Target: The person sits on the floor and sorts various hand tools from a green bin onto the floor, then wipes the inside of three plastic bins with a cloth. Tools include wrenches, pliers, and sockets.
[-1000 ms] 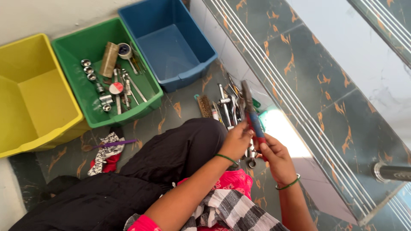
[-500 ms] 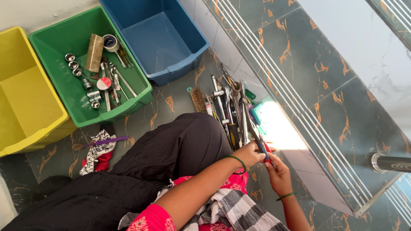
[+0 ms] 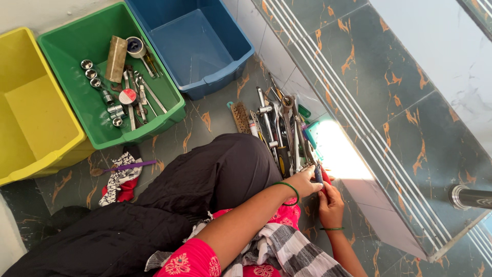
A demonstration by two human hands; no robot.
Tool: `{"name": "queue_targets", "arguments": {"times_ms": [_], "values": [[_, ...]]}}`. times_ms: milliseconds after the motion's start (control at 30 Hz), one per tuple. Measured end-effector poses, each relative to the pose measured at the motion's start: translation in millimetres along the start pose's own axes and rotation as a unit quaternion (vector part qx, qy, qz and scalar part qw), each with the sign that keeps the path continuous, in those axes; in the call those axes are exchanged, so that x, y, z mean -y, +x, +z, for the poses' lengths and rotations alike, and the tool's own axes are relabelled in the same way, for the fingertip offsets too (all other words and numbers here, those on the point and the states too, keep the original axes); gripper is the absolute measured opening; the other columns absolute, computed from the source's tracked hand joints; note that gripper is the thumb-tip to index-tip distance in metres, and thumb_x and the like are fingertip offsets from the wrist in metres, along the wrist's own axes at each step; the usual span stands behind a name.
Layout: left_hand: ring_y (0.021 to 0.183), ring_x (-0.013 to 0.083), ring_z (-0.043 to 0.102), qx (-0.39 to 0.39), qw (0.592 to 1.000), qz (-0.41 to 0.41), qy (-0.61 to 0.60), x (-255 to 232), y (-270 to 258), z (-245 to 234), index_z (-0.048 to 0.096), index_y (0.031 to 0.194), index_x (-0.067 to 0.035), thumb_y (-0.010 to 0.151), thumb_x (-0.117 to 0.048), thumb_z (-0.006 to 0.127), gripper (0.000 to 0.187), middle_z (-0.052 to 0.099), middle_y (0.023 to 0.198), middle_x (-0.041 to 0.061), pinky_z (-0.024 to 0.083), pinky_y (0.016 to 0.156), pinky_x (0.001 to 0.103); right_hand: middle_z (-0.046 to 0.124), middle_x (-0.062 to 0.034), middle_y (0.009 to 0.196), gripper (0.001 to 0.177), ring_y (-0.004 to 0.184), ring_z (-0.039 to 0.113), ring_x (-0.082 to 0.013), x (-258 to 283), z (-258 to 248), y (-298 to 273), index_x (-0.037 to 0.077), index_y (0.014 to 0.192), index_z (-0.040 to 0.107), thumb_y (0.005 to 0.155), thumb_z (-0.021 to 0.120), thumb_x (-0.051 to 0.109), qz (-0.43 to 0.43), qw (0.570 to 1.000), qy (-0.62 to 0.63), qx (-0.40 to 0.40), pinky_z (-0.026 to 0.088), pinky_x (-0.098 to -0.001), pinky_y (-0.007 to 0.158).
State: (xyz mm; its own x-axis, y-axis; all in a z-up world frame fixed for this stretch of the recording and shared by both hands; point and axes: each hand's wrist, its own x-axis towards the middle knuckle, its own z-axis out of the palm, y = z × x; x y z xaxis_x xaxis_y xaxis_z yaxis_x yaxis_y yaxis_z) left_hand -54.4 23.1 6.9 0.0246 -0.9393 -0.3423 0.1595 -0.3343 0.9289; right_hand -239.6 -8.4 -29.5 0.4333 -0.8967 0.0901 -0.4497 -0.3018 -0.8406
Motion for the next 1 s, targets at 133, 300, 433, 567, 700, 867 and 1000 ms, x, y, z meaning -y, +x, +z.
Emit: {"name": "queue_targets", "arguments": {"times_ms": [133,300,433,567,700,867,1000], "values": [[0.131,0.0314,0.058,0.003,0.997,0.01,0.076,14,8,1,0.034,0.15,0.011,0.088,-0.022,0.068,0.078,0.056,0.14,0.029,0.045,0.108,0.033,0.067,-0.0164,0.119,0.04,0.113,0.064,-0.0301,32,4,6,0.003,0.127,0.065,0.088,0.065,-0.003,-0.09,0.993,-0.08,-0.017,0.049,-0.0386,0.099],[0.143,0.0369,0.044,-0.006,0.987,0.026,0.161,35,23,3,0.025,0.155,0.012,0.089,-0.031,0.07,0.091,0.041,0.153,0.034,0.038,0.114,0.035,0.065,-0.0186,0.123,0.053,0.112,0.062,-0.0364,75,15,15,0.004,0.136,0.06,0.083,0.063,0.0,-0.132,0.977,-0.16,-0.056,0.046,-0.046,0.1],[0.142,0.0358,0.046,-0.028,0.988,0.048,0.141,37,20,5,0.03,0.155,0.01,0.089,-0.033,0.07,0.089,0.039,0.156,0.032,0.04,0.113,0.035,0.063,-0.0208,0.127,0.054,0.115,0.059,-0.0405,109,21,18,0.002,0.136,0.058,0.082,0.067,0.003,-0.176,0.963,-0.182,-0.09,0.044,-0.0498,0.099],[0.109,0.0341,0.065,-0.061,0.998,0.022,0.018,10,-4,-1,0.037,0.156,-0.003,0.086,-0.027,0.065,0.079,0.061,0.144,0.02,0.051,0.092,0.037,0.062,-0.0192,0.126,0.056,0.114,0.059,-0.0377,146,27,26,0.002,0.137,0.057,0.082,0.066,0.002,-0.188,0.974,-0.105,-0.071,0.046,-0.047,0.097],[0.108,0.0227,0.066,-0.189,0.955,0.171,-0.153,-37,-46,-27,0.044,0.156,-0.005,0.092,-0.009,0.062,0.067,0.061,0.142,0.018,0.053,0.091,0.036,0.059,-0.0176,0.129,0.056,0.117,0.058,-0.0338,197,54,41,0.002,0.142,0.054,0.088,0.067,0.002,-0.195,0.979,-0.038,-0.046,0.047,-0.0433,0.099],[0.126,0.0197,0.064,-0.357,0.883,0.295,-0.078,-88,-118,-97,0.049,0.151,-0.001,0.096,-0.006,0.066,0.058,0.065,0.137,0.017,0.052,0.104,0.031,0.059,-0.0176,0.134,0.05,0.127,0.056,-0.0344,284,112,61,0.004,0.139,0.057,0.09,0.068,0.002,-0.322,0.946,-0.023,0.007,0.044,-0.0433,0.108],[0.12,0.0189,0.066,-0.452,0.836,0.305,-0.066,-106,-169,-173,0.053,0.146,-0.002,0.096,-0.008,0.065,0.053,0.068,0.131,0.014,0.054,0.099,0.031,0.06,-0.0162,0.132,0.045,0.122,0.06,-0.0332,352,169,74,0.006,0.136,0.06,0.091,0.065,0.003,-0.358,0.925,0.056,0.112,0.048,-0.0404,0.104]]}}
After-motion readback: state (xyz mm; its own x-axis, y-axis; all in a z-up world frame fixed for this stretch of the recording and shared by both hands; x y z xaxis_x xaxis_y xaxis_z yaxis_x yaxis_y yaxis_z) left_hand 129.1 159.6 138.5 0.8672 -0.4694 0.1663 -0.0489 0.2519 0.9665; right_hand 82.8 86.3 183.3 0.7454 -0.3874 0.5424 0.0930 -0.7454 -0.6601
